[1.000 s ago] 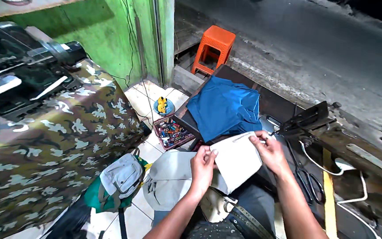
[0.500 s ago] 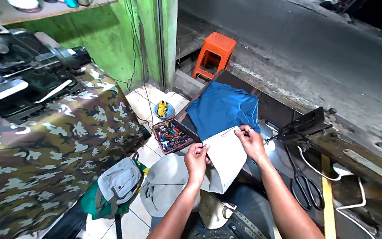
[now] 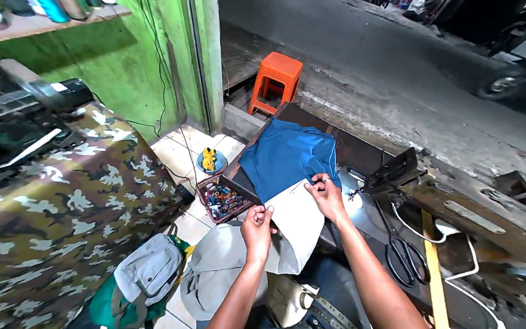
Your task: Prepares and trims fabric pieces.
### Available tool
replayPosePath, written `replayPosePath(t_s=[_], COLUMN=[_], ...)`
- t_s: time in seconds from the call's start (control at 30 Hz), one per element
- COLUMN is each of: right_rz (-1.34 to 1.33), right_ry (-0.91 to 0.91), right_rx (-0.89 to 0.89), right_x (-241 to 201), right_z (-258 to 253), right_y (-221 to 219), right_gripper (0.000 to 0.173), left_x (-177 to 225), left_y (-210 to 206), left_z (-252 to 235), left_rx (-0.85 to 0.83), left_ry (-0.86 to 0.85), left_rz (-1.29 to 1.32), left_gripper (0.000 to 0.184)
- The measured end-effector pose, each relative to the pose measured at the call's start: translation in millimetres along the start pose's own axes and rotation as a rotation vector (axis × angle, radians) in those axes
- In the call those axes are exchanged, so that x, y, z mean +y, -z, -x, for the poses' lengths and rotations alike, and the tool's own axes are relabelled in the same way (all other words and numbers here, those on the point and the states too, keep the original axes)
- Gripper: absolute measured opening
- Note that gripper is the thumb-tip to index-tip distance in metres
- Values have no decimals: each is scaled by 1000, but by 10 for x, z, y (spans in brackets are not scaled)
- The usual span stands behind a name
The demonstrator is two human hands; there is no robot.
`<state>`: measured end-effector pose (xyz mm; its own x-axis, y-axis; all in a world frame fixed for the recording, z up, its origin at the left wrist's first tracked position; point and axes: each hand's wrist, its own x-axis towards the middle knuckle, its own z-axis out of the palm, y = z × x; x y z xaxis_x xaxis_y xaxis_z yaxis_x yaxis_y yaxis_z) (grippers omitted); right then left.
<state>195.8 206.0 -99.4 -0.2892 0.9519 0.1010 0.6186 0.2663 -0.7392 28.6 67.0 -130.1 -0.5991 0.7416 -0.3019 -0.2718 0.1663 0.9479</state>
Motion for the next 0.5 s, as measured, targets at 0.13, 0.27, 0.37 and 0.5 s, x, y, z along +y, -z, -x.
replayPosePath(t_s=[0.13,0.27,0.37,0.5], right_rz=[-42,2,9,31], right_ry=[12,9,9,18], right_rx=[60,80,88,96], right_x=[62,52,49,69], right_z=[13,36,35,40], right_y=[-75,-100,-108,-127], right_gripper=[40,42,41,41], left_x=[-31,-72,-83,-88], left_y=[20,41,58,99], left_z=[-15,-33,-46,-45], left_rx=[-17,-43,-56,-76], left_ry=[-11,-11,-15,-20], left_rz=[21,69,94,86], left_gripper=[17,16,15,17])
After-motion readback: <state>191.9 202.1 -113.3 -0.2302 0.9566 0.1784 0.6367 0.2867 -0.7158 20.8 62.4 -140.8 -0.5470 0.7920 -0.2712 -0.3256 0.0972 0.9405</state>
